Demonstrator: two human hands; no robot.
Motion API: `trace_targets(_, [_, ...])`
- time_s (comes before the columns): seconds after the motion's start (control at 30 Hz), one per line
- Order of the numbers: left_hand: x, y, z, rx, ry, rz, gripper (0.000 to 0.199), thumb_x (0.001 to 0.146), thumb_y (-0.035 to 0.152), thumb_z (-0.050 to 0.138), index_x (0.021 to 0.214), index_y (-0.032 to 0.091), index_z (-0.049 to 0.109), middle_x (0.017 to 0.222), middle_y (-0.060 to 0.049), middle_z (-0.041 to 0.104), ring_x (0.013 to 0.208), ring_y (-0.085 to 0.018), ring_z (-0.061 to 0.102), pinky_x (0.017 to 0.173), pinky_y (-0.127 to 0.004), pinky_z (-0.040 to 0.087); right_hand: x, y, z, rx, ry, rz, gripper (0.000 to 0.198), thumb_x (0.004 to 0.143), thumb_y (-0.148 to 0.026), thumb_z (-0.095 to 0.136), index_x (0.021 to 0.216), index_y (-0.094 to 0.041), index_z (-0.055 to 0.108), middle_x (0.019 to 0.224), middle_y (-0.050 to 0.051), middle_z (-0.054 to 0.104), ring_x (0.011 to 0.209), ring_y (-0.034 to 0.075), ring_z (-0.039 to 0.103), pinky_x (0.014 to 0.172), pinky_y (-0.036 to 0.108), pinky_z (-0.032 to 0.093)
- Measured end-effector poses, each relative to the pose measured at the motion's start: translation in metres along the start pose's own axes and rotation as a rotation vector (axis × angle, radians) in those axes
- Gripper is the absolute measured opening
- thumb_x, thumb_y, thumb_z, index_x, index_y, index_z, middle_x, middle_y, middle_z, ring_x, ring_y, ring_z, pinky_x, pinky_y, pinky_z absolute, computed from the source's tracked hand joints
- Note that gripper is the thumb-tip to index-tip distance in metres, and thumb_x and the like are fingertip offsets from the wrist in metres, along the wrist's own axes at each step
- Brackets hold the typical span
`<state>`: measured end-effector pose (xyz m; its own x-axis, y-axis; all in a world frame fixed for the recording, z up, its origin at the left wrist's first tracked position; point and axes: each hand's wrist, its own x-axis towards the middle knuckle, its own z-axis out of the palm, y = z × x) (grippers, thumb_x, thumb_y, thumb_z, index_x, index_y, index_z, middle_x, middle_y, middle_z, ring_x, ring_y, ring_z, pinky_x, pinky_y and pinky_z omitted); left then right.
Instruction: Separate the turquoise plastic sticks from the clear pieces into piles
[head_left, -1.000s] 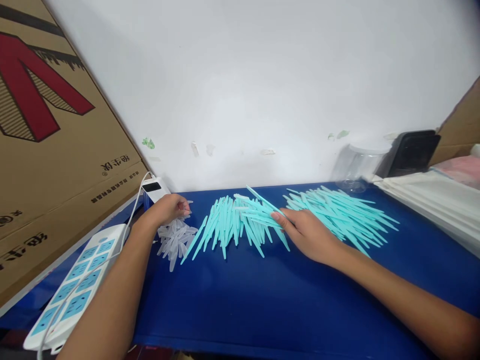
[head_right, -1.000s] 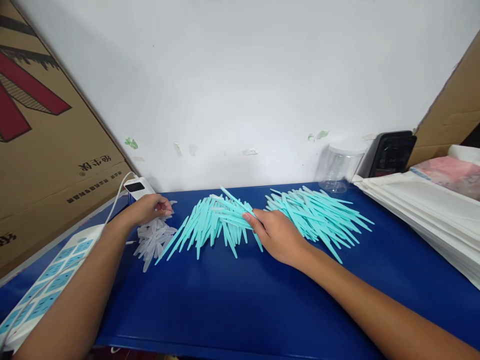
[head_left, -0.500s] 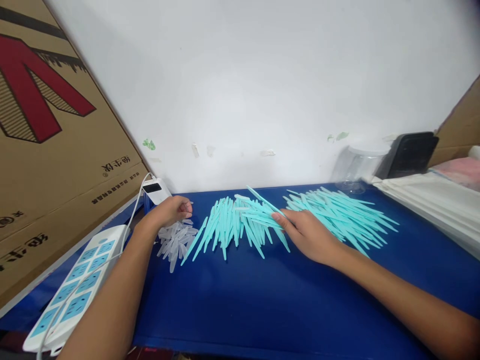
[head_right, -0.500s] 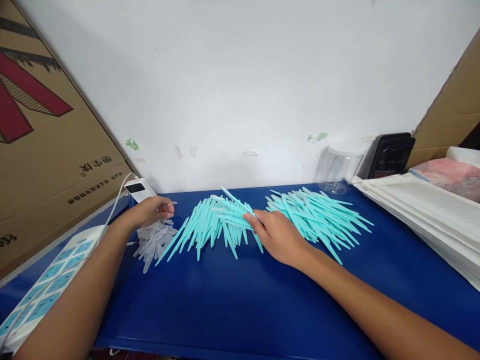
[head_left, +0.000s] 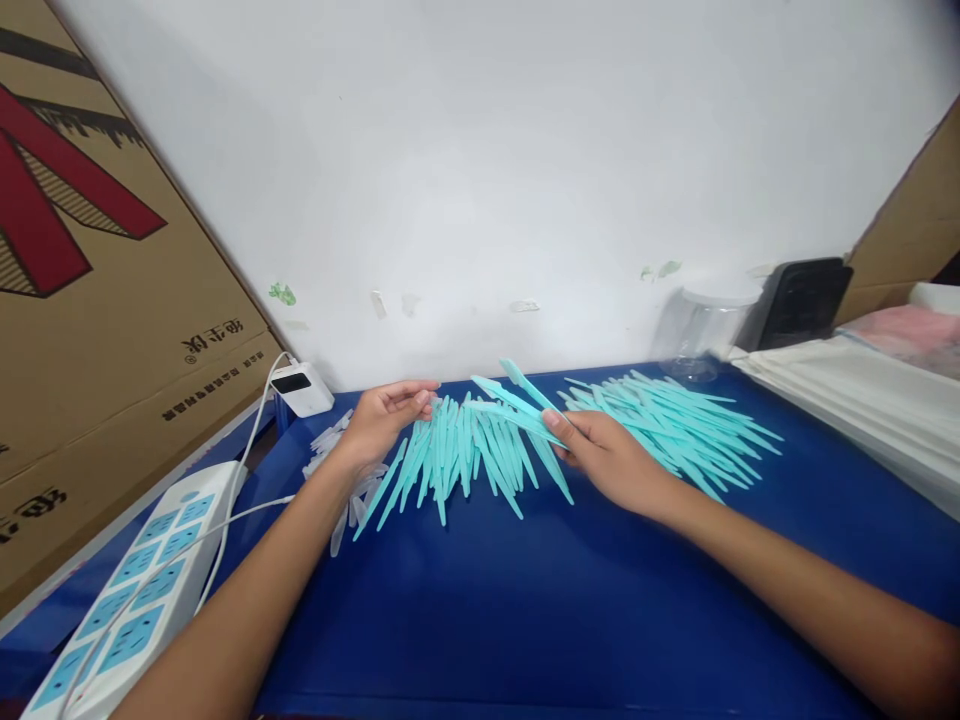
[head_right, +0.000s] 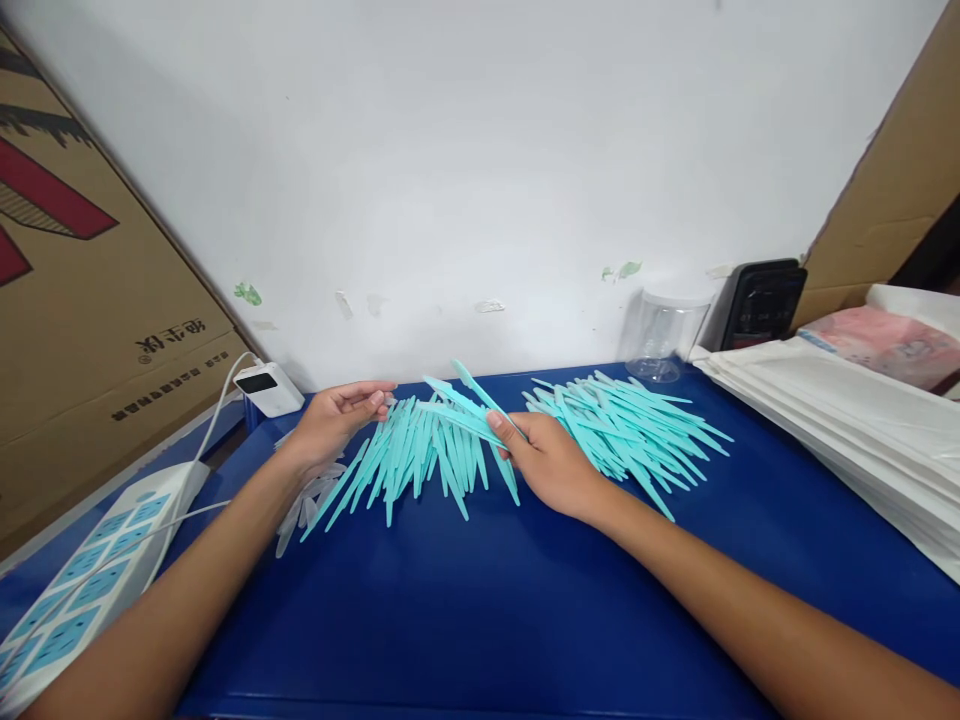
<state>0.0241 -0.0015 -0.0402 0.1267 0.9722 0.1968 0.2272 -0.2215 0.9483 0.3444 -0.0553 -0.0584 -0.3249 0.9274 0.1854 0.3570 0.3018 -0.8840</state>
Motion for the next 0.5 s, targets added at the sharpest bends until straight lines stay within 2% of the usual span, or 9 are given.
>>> trace_targets(0.07, [-0.003, 0.0, 0.012, -0.078, -0.007, 0.001, 0.056, 0.076, 0.049, 0.09, 0.117, 0.014, 0.078, 0.11, -0.014, 0.079, 0.094, -0.023, 0.075, 0.094, -0.038, 0.059, 0.001, 0.0, -0.001, 0.098, -0.035, 0.061, 0.058, 0.101, -0.071, 0.042, 0.068, -0.024, 0.034, 0.062, -0.005, 0.035, 0.053, 0.011, 0.031, 0.052, 0.028, 0.027])
trace_targets(0.17, [-0.009, 0.006, 0.024, -0.136, -0.023, 0.022, 0.053, 0.074, 0.046, 0.092, 0.114, 0.014, 0.078, 0.113, -0.016, 0.079, 0.099, -0.027, 0.077, 0.098, -0.043, 0.06, 0.002, 0.003, 0.001, 0.143, -0.051, 0.092, 0.058, 0.1, -0.072, 0.045, 0.069, -0.024, 0.034, 0.062, -0.005, 0.035, 0.052, 0.011, 0.03, 0.05, 0.027, 0.026])
trace_targets(0.33, [-0.015, 0.016, 0.03, -0.117, -0.087, 0.066, 0.05, 0.075, 0.041, 0.093, 0.115, 0.014, 0.077, 0.112, -0.015, 0.08, 0.106, -0.028, 0.076, 0.1, -0.043, 0.06, 0.001, 0.004, 0.003, -0.016, -0.029, 0.021, 0.058, 0.101, -0.072, 0.039, 0.069, -0.024, 0.033, 0.061, -0.004, 0.037, 0.054, 0.012, 0.034, 0.052, 0.028, 0.03])
trace_targets(0.5, [-0.016, 0.018, 0.032, -0.069, -0.082, 0.157, 0.04, 0.078, 0.037, 0.091, 0.107, 0.014, 0.077, 0.107, -0.014, 0.081, 0.107, -0.029, 0.076, 0.098, -0.043, 0.061, 0.001, 0.007, 0.004, -0.113, 0.005, -0.048, 0.059, 0.102, -0.07, 0.038, 0.067, -0.024, 0.033, 0.063, -0.003, 0.038, 0.058, 0.014, 0.038, 0.059, 0.029, 0.037])
